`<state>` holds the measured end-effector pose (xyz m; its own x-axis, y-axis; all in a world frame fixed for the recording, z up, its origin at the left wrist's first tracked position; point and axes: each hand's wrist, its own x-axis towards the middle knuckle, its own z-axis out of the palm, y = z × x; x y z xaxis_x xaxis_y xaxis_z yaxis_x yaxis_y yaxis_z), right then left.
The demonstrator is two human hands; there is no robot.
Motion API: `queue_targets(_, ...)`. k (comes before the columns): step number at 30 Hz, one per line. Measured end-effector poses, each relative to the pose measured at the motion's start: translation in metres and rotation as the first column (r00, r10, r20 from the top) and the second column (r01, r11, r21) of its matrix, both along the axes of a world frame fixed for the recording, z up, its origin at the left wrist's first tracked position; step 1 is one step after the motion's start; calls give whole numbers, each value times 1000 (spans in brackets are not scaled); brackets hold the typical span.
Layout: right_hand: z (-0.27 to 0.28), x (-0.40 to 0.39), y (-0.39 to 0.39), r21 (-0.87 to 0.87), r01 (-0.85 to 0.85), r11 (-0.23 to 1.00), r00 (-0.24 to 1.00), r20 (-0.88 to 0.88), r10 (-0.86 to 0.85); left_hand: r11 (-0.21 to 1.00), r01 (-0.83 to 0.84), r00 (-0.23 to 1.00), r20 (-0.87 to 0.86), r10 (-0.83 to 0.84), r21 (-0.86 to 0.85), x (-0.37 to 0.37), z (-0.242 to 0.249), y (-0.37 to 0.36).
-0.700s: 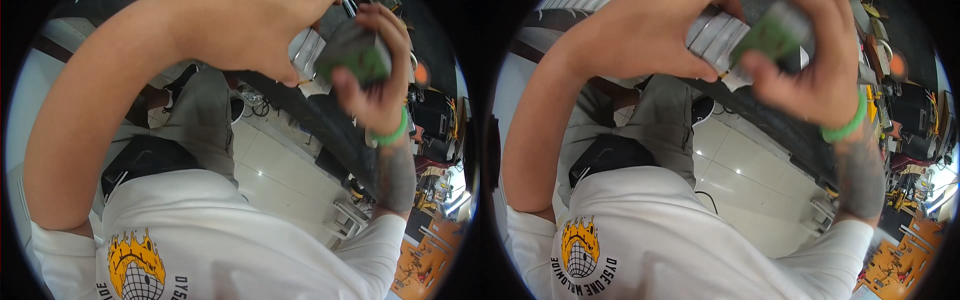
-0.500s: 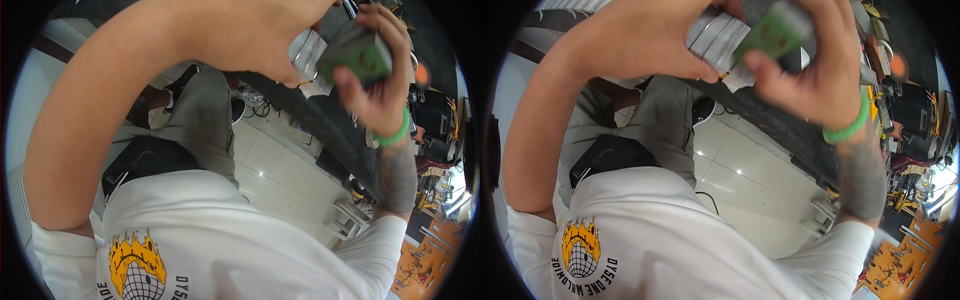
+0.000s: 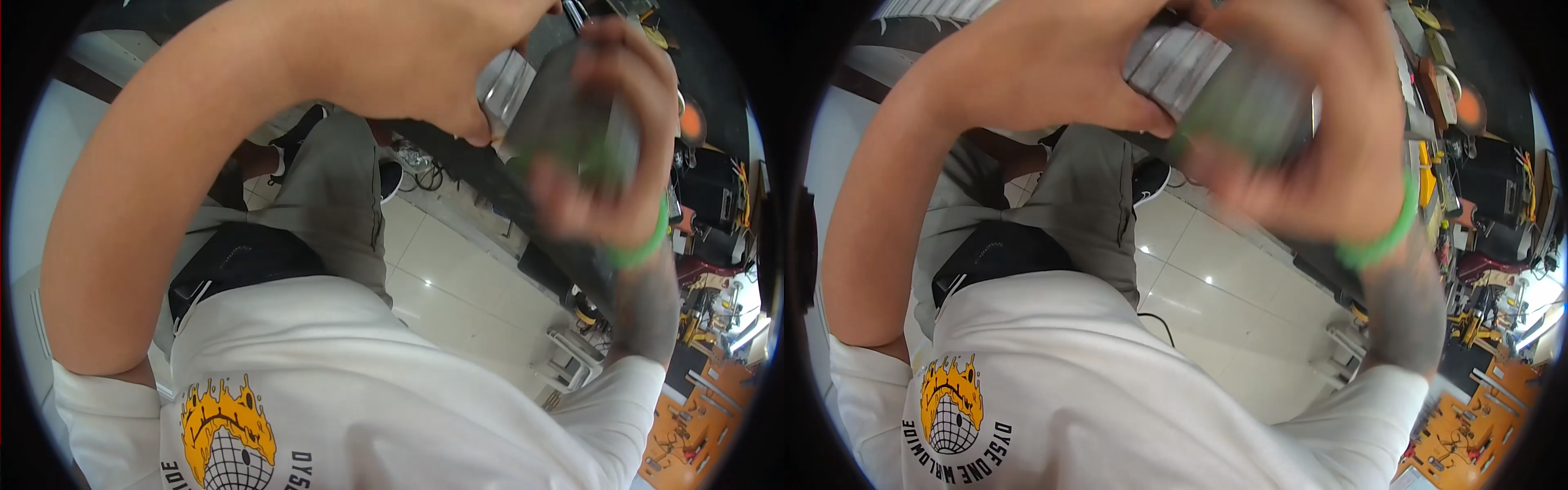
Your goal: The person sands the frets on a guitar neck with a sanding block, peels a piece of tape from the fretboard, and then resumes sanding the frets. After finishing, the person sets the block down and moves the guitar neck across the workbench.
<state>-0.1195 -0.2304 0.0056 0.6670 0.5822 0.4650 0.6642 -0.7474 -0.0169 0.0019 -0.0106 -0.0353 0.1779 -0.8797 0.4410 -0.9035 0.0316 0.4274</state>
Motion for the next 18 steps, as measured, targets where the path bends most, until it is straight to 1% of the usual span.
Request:
queue_targets(1, 0, 18, -16, -87, 104, 991, 987, 135, -92, 998, -12, 999, -47, 14, 54, -2, 2, -1)
queue_targets(2, 0, 12, -22, -93, 104, 990, 987, 135, -91, 994, -33, 996, -83, 41, 104, 0, 6, -3)
queue_targets(4, 2, 4, 0, -98, 29, 995, 996, 91, -20, 993, -61, 997, -44, 66, 97, -7, 27, 8)
queue_targets(5, 0, -8, 6, -90, 19, 996, 999, 37, -16, 994, -41, 998, -51, 47, 106, -16, 31, 10)
queue_targets(6, -6, 13, -3, 28, 86, 996, 992, 92, -88, 993, -24, 997, -66, 31, 112, -18, 27, 9)
queue_targets(8, -4, -4, 1, -29, 2, 1000, 998, 64, 0, 998, 39, 992, -119, -34, 39, -9, 25, 9)
queue_targets(9, -4, 2, -1, -27, -5, 1000, 997, 71, 7, 994, 31, 995, -102, -21, 103, -9, 28, 9)
queue_targets(10, -5, 3, -3, -20, 33, 999, 997, 71, -31, 993, 41, 993, -113, -29, 108, -11, 29, 10)
queue_targets(12, -5, 6, -7, -15, 104, 994, 991, 89, -102, 998, 3, 998, -67, 1, 62, -13, 31, 12)
queue_targets(13, -2, 2, -5, -19, 105, 994, 991, 89, -103, 998, 4, 998, -67, 0, 58, -11, 24, 7)
queue_targets(14, 1, 1, 1, -49, 58, 997, 996, 74, -55, 998, -42, 999, -5, 42, 52, -3, 10, 1)
queue_targets(15, 2, -2, 9, -72, 13, 997, 998, 55, -9, 995, -86, 995, 55, 83, 50, -3, 10, -3)
queue_targets(16, 1, -12, 17, -88, -15, 996, 1000, 14, 16, 995, -78, 996, 43, 75, 58, -5, 11, 0)
queue_targets(17, 1, -17, 19, -106, -43, 993, 999, -18, 41, 997, -25, 999, -41, 28, 74, -5, 16, 3)
queue_targets(18, 1, -14, 11, -108, -38, 993, 999, -14, 37, 996, 25, 993, -119, -15, 81, -6, 22, 5)
